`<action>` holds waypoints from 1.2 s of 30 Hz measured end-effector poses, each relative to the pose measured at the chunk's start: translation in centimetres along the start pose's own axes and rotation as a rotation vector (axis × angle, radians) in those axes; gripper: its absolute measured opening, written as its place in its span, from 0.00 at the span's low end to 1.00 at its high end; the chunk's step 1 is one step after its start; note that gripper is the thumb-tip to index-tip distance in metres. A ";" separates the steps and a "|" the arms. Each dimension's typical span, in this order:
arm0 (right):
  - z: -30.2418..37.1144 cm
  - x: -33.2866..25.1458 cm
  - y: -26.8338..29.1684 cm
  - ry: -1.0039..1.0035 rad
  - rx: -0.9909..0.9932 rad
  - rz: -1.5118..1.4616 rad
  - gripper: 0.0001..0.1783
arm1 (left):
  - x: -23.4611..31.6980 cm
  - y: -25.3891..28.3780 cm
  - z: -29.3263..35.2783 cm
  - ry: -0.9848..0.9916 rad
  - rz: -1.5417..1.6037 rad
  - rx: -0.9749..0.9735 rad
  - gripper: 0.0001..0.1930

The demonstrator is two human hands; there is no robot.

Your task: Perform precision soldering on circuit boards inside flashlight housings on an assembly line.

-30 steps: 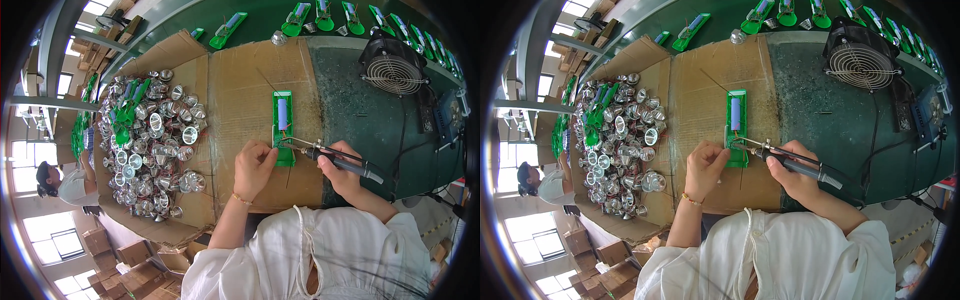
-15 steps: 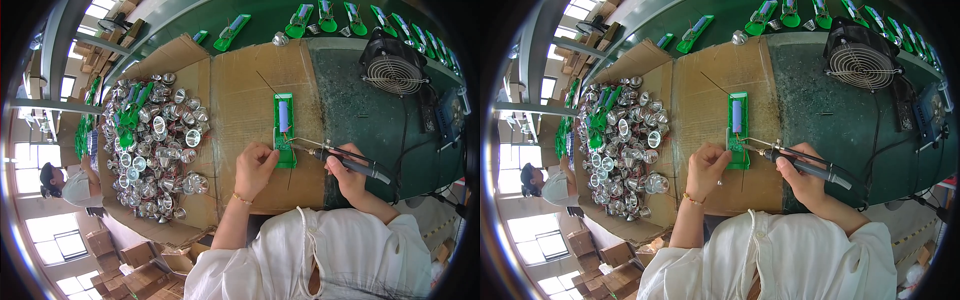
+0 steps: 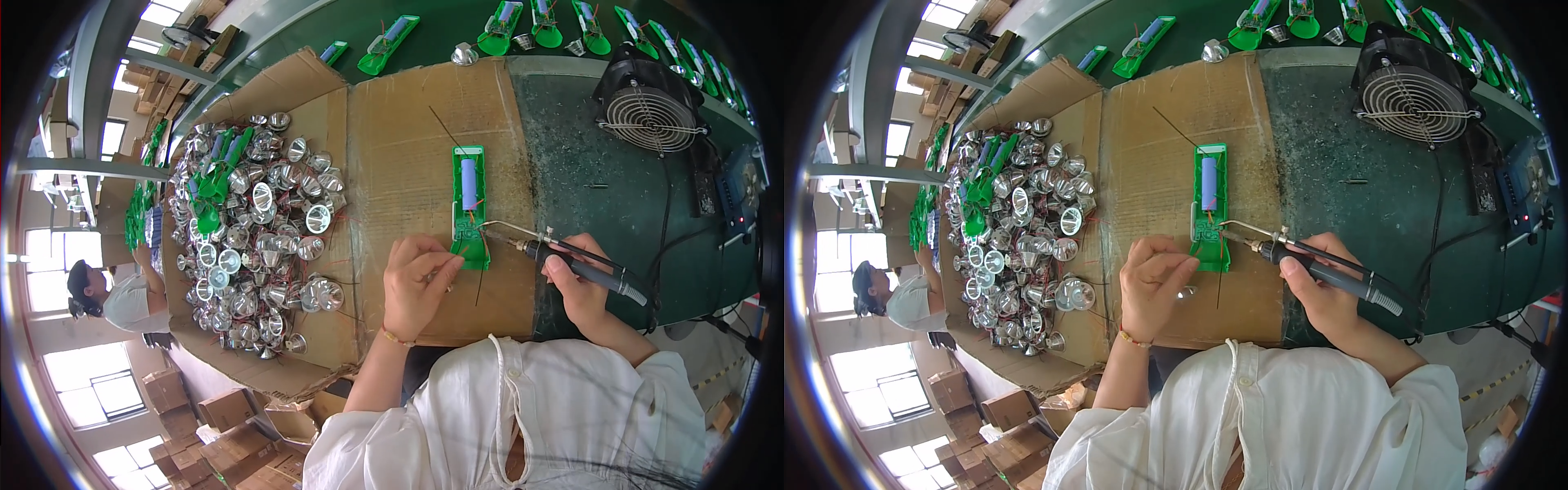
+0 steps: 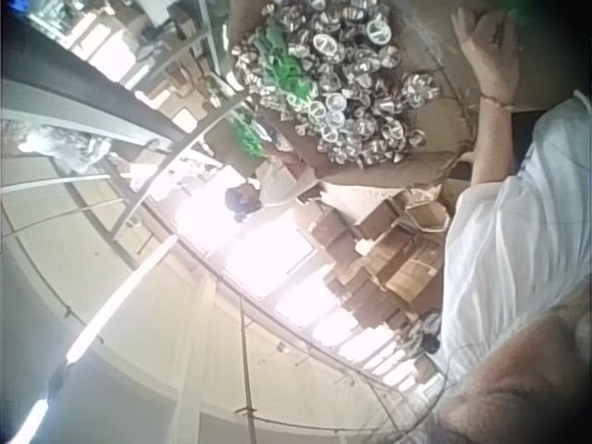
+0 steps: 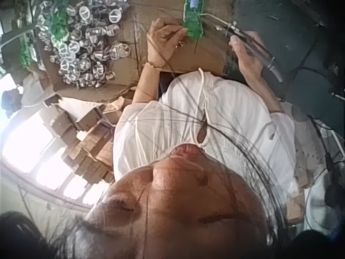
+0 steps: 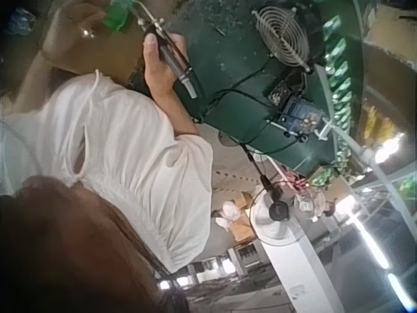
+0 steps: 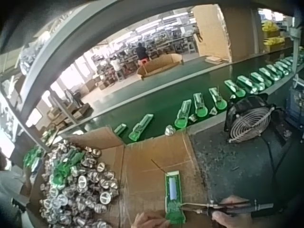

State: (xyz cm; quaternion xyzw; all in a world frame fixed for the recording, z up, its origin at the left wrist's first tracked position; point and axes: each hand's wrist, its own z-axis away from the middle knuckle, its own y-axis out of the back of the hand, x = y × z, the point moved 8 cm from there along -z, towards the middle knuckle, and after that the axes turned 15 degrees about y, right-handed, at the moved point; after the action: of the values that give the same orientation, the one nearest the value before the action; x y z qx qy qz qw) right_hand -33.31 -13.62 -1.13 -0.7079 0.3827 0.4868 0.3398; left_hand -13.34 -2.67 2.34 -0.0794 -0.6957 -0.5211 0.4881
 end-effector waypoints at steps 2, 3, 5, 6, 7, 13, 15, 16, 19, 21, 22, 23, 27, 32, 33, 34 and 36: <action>-0.1 -0.6 -0.4 0.046 -0.054 0.059 0.09 | -0.1 -0.5 -0.4 0.057 -0.002 -0.004 0.05; -0.1 -1.0 -0.7 0.066 -0.084 0.082 0.08 | -0.4 -0.7 -0.6 0.115 -0.008 -0.003 0.04; -0.5 -1.3 -0.9 0.111 -0.083 0.095 0.08 | -0.8 -1.3 -0.9 0.151 0.030 -0.023 0.04; -0.7 -1.4 -0.9 0.158 -0.085 0.138 0.08 | -1.2 -1.6 -1.0 0.191 0.066 -0.039 0.04; -0.7 -1.7 -0.9 0.203 -0.085 0.178 0.08 | -1.2 -1.7 -1.0 0.191 0.063 -0.041 0.04; -0.6 -1.5 -1.2 0.152 -0.103 0.169 0.08 | -1.3 -1.9 -1.2 0.184 0.070 -0.053 0.05; -0.9 -1.8 -1.4 0.138 -0.106 0.171 0.07 | -1.9 -2.1 -1.2 0.286 0.135 -0.102 0.05; -1.0 -1.8 -1.4 0.125 -0.109 0.177 0.07 | -1.9 -2.2 -1.2 0.281 0.134 -0.105 0.05; -0.3 -0.9 -1.3 0.058 -0.048 0.057 0.07 | -1.7 -2.1 -1.2 0.236 0.124 -0.097 0.04; 0.0 -0.9 -0.8 0.074 -0.011 0.060 0.07 | -1.9 -2.0 -1.2 0.287 0.142 -0.112 0.04; 0.2 -0.9 -0.3 0.084 0.025 0.067 0.07 | -2.0 -2.0 -1.2 0.288 0.142 -0.113 0.04; 0.0 -1.2 -0.1 0.117 0.030 0.060 0.08 | -2.0 -2.0 -1.4 0.259 0.123 -0.105 0.04; -0.6 -1.7 0.1 0.135 0.000 0.105 0.08 | -1.9 -1.8 -1.5 0.267 0.136 -0.102 0.05; -1.2 -1.5 1.3 0.207 0.015 0.157 0.08 | -1.7 -2.1 -1.7 0.229 0.090 -0.097 0.05; -1.3 -1.4 1.6 0.183 0.062 0.099 0.09 | -1.5 -2.0 -1.7 0.206 0.060 -0.089 0.05; -1.5 -1.4 2.1 0.194 0.070 0.100 0.09 | -1.4 -1.9 -1.6 0.213 0.038 -0.088 0.05; -1.8 -0.5 3.8 0.134 0.113 0.109 0.09 | -3.7 -1.9 -1.1 0.533 0.504 -0.121 0.06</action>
State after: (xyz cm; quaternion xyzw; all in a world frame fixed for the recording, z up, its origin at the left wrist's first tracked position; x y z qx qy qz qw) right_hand -36.01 -16.89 -0.54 -0.6968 0.4694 0.4337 0.3257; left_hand -11.98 -2.90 -1.76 -0.1385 -0.4707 -0.4271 0.7595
